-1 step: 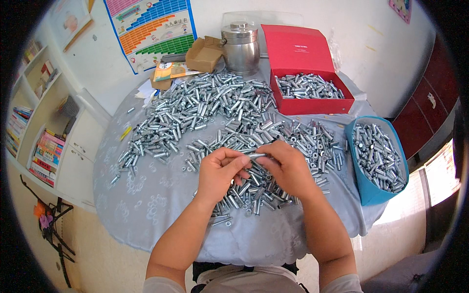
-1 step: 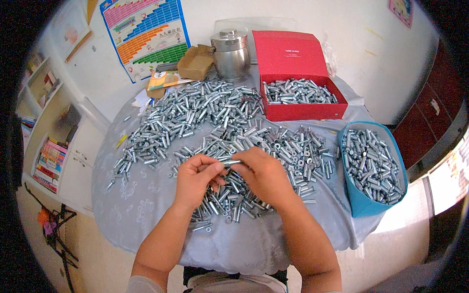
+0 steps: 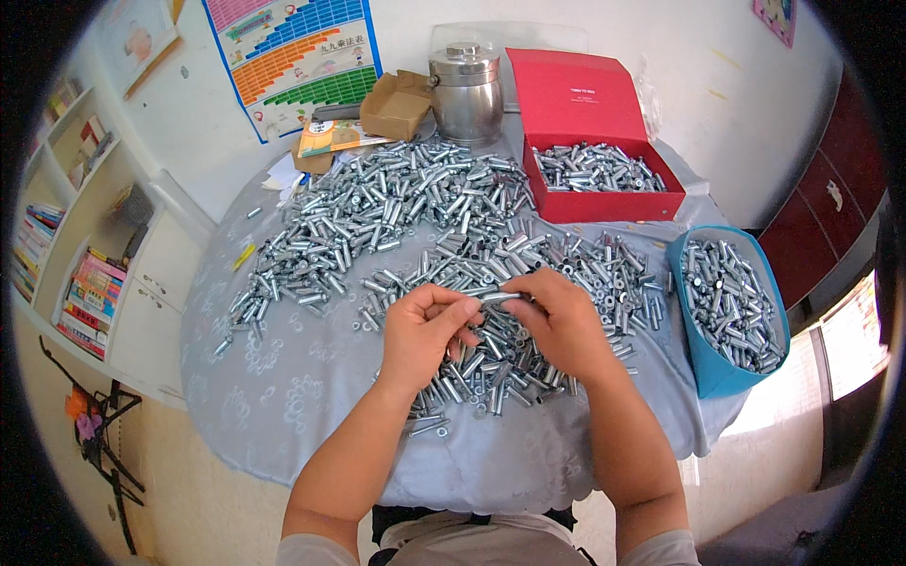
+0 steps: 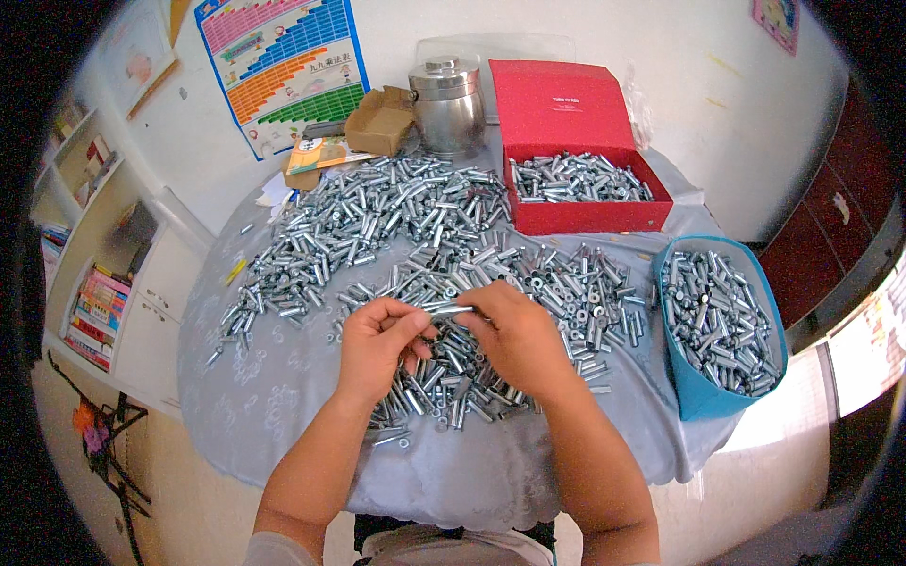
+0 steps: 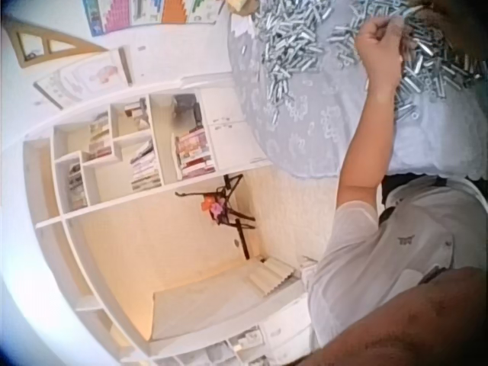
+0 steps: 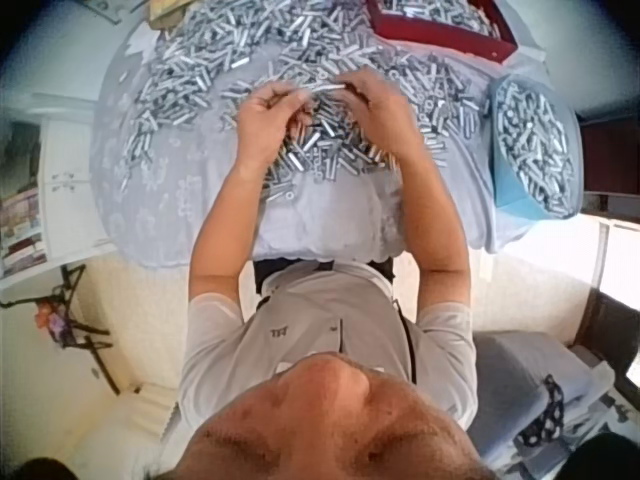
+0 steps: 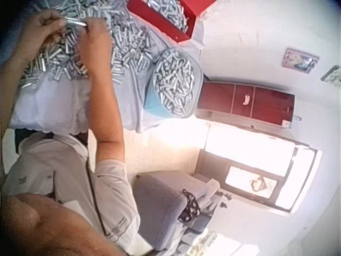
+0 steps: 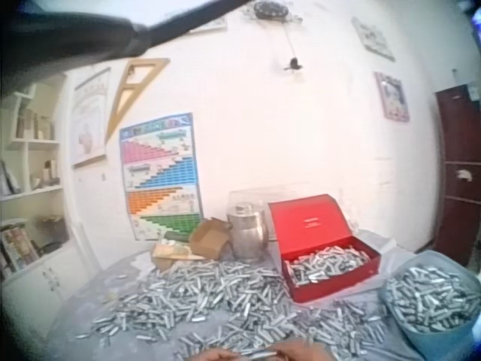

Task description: The person sits at a table covered with a large pile of metal fasteners. They repeatedly pick up a cylindrical metal tube and a small metal ring, insert the ring into the tube, and place the assembled unit into a blue container.

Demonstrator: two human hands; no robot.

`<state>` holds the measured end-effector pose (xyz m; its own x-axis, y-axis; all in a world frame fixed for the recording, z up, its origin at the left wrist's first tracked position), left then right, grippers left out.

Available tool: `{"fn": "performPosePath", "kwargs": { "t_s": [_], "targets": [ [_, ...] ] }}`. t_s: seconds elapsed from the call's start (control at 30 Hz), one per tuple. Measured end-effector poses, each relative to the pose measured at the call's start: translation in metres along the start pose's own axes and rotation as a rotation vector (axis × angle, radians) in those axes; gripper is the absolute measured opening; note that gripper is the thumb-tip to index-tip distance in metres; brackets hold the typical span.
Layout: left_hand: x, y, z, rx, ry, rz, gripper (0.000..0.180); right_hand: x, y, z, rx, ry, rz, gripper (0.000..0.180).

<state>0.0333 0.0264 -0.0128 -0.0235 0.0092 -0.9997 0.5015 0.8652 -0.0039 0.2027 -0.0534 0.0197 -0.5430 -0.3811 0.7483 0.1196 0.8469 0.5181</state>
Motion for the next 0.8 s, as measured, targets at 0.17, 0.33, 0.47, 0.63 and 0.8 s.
{"fn": "performPosePath", "kwargs": {
  "t_s": [0.17,0.33,0.47,0.63,0.8],
  "targets": [
    [0.000,0.004,-0.011,-0.088,0.241,0.134,0.015,-0.004,0.003,-0.012,-0.049,-0.154,0.052,0.022],
    [-0.025,0.001,-0.042,-0.238,0.620,0.218,0.020,-0.010,0.000,-0.010,-0.129,-0.185,0.034,0.027],
    [-0.038,-0.001,-0.089,-0.247,1.276,0.345,0.021,-0.011,-0.002,-0.008,-0.144,-0.173,0.027,0.026],
    [-0.009,-0.014,-0.112,-0.047,1.508,0.196,0.022,-0.008,-0.002,-0.003,-0.142,-0.134,-0.010,0.025],
    [-0.008,-0.020,-0.107,-0.016,1.614,0.285,0.022,-0.005,-0.005,-0.003,-0.180,-0.130,0.004,0.023]
  ]
}}
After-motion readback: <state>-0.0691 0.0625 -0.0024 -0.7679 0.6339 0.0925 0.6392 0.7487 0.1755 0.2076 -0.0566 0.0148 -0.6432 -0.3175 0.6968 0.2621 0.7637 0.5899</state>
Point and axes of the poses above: each hand's wrist, its own y-axis towards the middle knuckle, its own z-axis out of the palm, x = y × z, the point moved 4 cm from there along y, towards the middle knuckle, and after that the axes turned 12 degrees about y, right-handed, at the moved point
